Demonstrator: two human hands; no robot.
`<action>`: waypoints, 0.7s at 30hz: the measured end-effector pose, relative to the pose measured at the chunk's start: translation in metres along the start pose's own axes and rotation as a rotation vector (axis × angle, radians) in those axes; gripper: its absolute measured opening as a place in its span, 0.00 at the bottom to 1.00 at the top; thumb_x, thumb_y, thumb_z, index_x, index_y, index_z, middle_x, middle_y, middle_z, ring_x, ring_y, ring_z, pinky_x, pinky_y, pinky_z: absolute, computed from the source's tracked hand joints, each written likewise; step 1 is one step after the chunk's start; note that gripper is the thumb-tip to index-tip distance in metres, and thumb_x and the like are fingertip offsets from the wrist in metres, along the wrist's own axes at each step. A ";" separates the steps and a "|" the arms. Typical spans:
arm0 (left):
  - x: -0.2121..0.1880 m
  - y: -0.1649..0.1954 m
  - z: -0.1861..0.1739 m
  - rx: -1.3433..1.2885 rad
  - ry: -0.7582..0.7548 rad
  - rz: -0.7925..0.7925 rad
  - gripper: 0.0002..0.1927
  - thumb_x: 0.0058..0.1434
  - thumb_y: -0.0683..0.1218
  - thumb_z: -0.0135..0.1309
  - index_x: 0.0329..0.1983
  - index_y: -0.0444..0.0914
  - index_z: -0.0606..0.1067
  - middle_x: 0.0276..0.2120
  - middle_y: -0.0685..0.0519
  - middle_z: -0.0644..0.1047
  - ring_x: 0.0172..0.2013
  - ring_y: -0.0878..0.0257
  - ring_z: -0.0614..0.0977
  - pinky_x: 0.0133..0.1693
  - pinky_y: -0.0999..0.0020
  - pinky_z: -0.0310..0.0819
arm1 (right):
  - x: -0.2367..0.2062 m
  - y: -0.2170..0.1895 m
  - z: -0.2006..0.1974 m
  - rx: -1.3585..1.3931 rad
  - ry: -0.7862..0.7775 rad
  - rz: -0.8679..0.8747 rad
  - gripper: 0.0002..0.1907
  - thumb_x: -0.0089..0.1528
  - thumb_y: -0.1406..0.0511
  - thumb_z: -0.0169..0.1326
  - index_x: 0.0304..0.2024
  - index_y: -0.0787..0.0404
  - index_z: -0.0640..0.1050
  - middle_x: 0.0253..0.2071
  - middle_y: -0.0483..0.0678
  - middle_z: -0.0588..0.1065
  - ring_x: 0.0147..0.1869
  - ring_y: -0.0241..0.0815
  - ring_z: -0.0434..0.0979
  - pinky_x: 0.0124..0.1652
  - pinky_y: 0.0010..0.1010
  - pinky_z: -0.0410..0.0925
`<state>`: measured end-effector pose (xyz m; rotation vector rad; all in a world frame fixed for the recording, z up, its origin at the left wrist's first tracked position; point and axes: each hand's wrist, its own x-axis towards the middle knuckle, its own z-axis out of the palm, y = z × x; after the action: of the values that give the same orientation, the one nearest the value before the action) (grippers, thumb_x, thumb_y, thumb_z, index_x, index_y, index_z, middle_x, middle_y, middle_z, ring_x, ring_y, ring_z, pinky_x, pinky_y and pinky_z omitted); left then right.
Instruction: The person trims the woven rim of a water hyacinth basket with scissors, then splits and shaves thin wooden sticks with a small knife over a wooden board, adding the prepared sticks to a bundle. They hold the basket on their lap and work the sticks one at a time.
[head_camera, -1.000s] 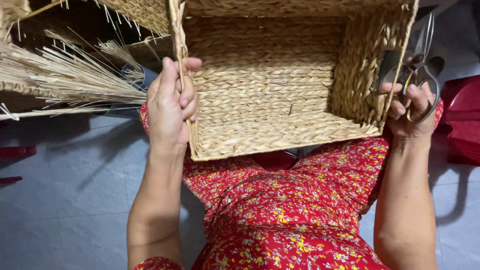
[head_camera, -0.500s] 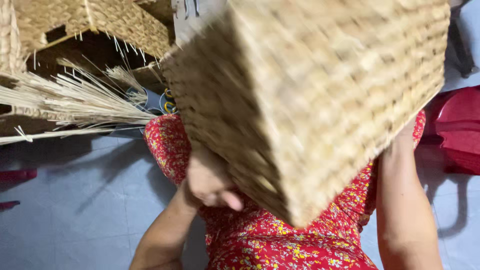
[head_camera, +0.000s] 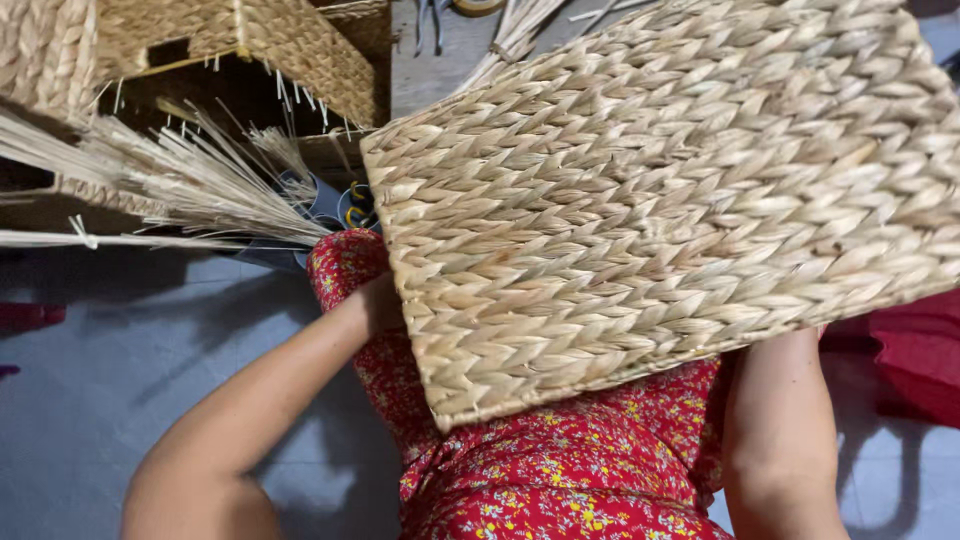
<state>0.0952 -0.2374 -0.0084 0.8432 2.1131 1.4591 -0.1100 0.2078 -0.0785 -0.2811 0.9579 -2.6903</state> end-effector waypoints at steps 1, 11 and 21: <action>-0.002 -0.007 -0.005 -0.002 0.012 -0.017 0.24 0.77 0.57 0.32 0.63 0.37 0.66 0.50 0.53 0.64 0.49 0.61 0.64 0.50 0.61 0.56 | 0.003 0.001 0.000 -0.004 -0.003 0.004 0.23 0.77 0.58 0.52 0.68 0.65 0.66 0.59 0.58 0.72 0.57 0.50 0.77 0.56 0.37 0.74; -0.028 -0.088 -0.052 -0.049 0.070 -0.119 0.27 0.76 0.56 0.30 0.71 0.38 0.60 0.65 0.49 0.64 0.62 0.56 0.66 0.63 0.55 0.56 | 0.043 0.013 0.009 -0.052 -0.013 0.041 0.23 0.77 0.58 0.51 0.69 0.65 0.66 0.58 0.58 0.72 0.56 0.50 0.77 0.55 0.37 0.74; -0.019 -0.148 -0.068 -0.069 0.273 -0.266 0.29 0.74 0.55 0.31 0.74 0.38 0.61 0.71 0.45 0.66 0.68 0.49 0.69 0.68 0.48 0.59 | 0.040 0.044 0.009 -0.104 0.033 0.119 0.23 0.77 0.59 0.51 0.69 0.65 0.65 0.58 0.59 0.72 0.56 0.50 0.77 0.54 0.37 0.74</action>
<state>0.0292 -0.3345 -0.1224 0.3350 2.2493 1.5622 -0.1370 0.1572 -0.0961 -0.1944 1.0906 -2.5494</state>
